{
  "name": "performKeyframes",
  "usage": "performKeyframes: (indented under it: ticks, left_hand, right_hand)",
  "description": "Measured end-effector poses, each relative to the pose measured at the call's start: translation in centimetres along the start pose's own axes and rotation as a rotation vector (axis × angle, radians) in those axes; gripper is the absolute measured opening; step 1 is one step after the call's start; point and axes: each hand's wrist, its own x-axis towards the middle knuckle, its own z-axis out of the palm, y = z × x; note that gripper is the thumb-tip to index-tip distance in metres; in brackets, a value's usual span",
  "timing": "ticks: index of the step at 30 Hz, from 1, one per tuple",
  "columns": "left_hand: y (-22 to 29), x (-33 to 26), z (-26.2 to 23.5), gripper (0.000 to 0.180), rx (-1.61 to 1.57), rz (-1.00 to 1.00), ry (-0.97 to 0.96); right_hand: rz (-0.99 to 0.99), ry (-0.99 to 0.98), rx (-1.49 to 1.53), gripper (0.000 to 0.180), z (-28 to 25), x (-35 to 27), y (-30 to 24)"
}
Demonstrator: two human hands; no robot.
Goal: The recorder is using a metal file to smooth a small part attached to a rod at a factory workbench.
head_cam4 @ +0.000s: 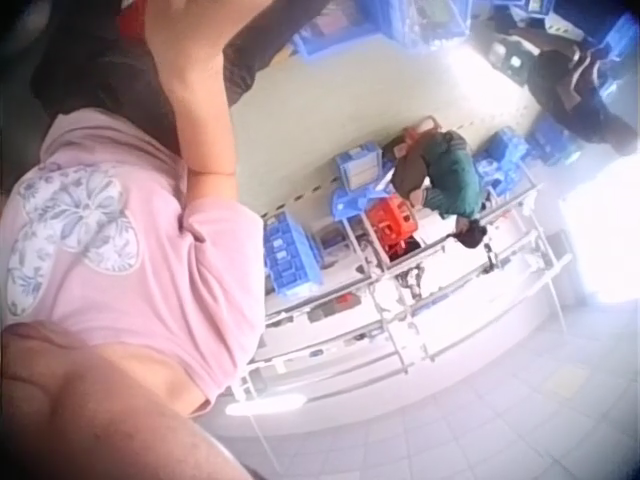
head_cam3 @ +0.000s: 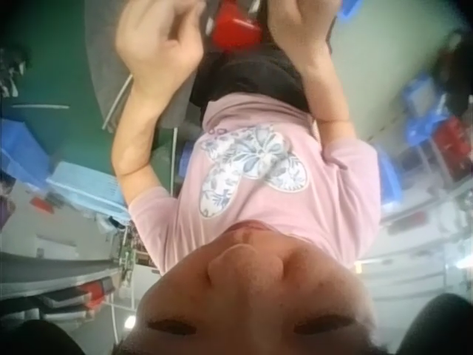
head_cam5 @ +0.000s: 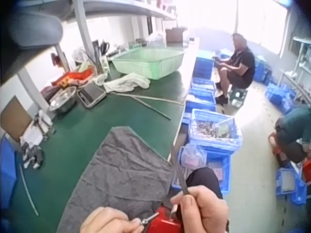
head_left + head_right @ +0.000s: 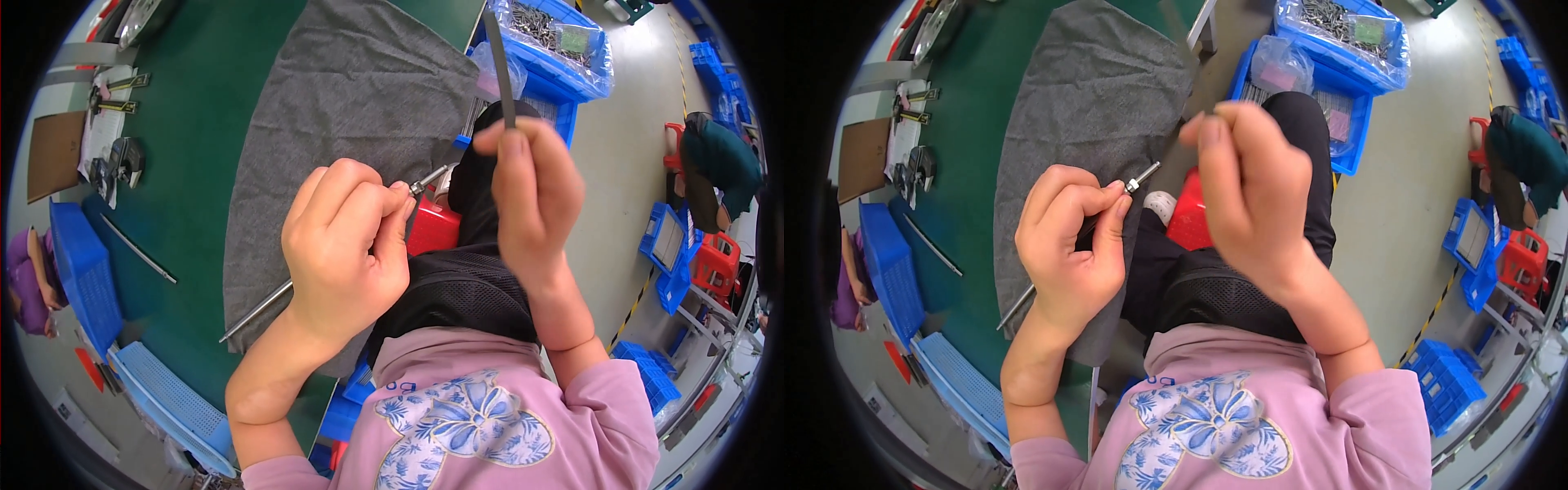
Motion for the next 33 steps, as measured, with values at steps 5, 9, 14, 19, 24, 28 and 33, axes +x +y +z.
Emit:
performKeyframes:
  ticks: [5, 9, 14, 19, 24, 28, 33]
  left_hand:
    - [0.1, 0.0, 0.2, 0.018, -0.026, 0.004, 0.009]
    - [0.1, -0.3, 0.2, 0.016, 0.008, 0.051, 0.016]
    - [0.1, -0.1, 0.0, 0.015, 0.099, 0.062, 0.007]
    - [-0.1, 0.2, 0.2, 0.013, 0.024, -0.029, 0.020]
    - [-0.4, 0.1, 0.3, 0.012, -0.010, -0.061, 0.026]
    - [-0.3, 0.1, 0.3, 0.012, -0.041, -0.096, 0.024]
    - [-0.2, 0.1, 0.4, 0.012, -0.072, -0.116, 0.018]
  right_hand:
    - [0.102, 0.017, 0.161, 0.017, 1.1, 2.0, 2.3]
    - [0.073, 0.015, 0.225, 0.012, 1.4, 3.3, 1.1]
    - [-0.025, -0.108, 0.184, 0.011, 0.8, 2.8, 1.3]
    - [-0.019, -0.495, 0.148, 0.010, -0.3, 2.7, 1.4]
    - [0.062, -0.481, 0.201, 0.014, 0.7, 2.5, 1.0]
    - [0.016, -0.343, 0.171, 0.013, 1.4, 1.7, 1.5]
    - [-0.072, -0.262, 0.021, 0.013, 1.6, 2.1, 1.3]
